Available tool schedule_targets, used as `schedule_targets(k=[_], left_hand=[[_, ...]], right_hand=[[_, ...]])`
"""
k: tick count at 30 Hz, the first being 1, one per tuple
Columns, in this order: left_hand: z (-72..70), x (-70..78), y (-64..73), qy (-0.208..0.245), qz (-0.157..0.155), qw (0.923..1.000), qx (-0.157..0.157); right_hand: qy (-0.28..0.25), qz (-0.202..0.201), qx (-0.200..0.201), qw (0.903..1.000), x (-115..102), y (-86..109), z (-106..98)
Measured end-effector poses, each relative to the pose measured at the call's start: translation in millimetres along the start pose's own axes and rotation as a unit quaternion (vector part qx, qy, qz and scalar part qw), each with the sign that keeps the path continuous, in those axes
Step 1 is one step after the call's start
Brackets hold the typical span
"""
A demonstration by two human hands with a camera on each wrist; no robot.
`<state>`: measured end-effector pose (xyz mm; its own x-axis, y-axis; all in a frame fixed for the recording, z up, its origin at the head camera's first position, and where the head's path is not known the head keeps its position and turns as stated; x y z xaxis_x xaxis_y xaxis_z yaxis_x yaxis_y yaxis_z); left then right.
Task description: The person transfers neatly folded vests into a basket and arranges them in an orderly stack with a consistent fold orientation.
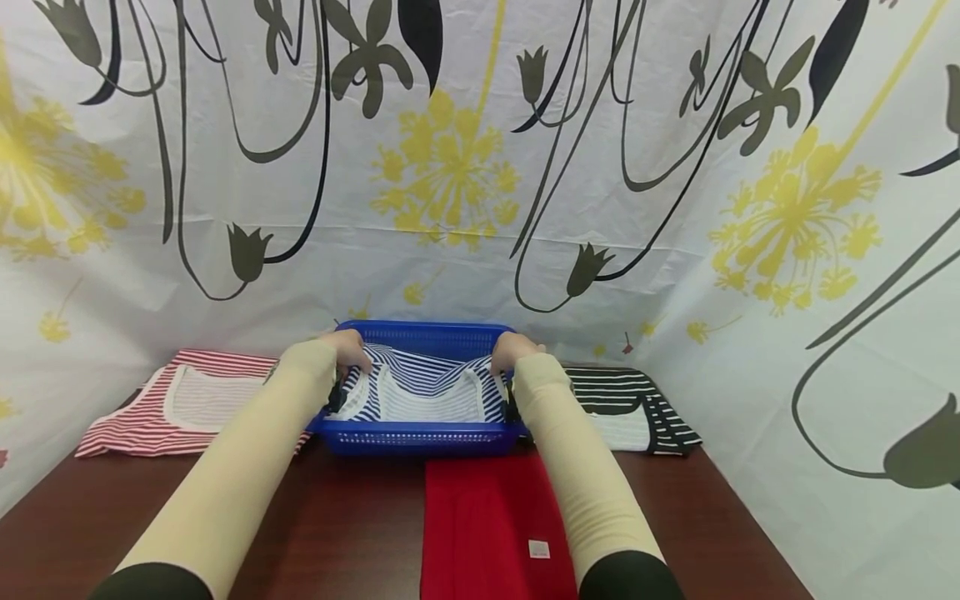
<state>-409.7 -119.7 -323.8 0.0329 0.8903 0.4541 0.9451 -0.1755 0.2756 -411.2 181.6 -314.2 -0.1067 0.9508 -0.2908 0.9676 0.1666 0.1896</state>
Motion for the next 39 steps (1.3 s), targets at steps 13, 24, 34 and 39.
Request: schedule_targets(k=[13, 24, 34, 39], left_hand=[[6.4, 0.6, -1.8, -0.004, -0.007, 1.0, 0.001], [12.0, 2.2, 6.4, 0.01, -0.025, 0.9994, 0.022], [11.7, -1.8, -2.2, 0.012, -0.027, 0.9994, 0.017], [12.9, -1.2, -0.1, 0.022, -0.032, 0.9992, 0.013]], right_hand=[[-0.005, 0.027, -0.017, 0.9995, 5.0, -14.2, 6.0], [0.0, 0.033, -0.019, 0.9993, 2.9, -11.7, 6.9], [0.002, 0.034, -0.019, 0.9992, 0.3, -6.5, 5.7], [0.004, 0.033, -0.022, 0.9992, 1.3, -6.3, 7.2]])
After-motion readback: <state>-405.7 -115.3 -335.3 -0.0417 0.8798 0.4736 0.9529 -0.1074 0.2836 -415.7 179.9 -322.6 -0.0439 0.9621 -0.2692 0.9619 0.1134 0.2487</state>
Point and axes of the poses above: each hand's wrist, its own y-axis away from the middle knuckle, its own z-axis out of the palm, x = y × z, the point moved 1 cm from there along -y, towards the middle knuckle, and after that the axes turned 1 degree about -x, right-handed, at the moved point
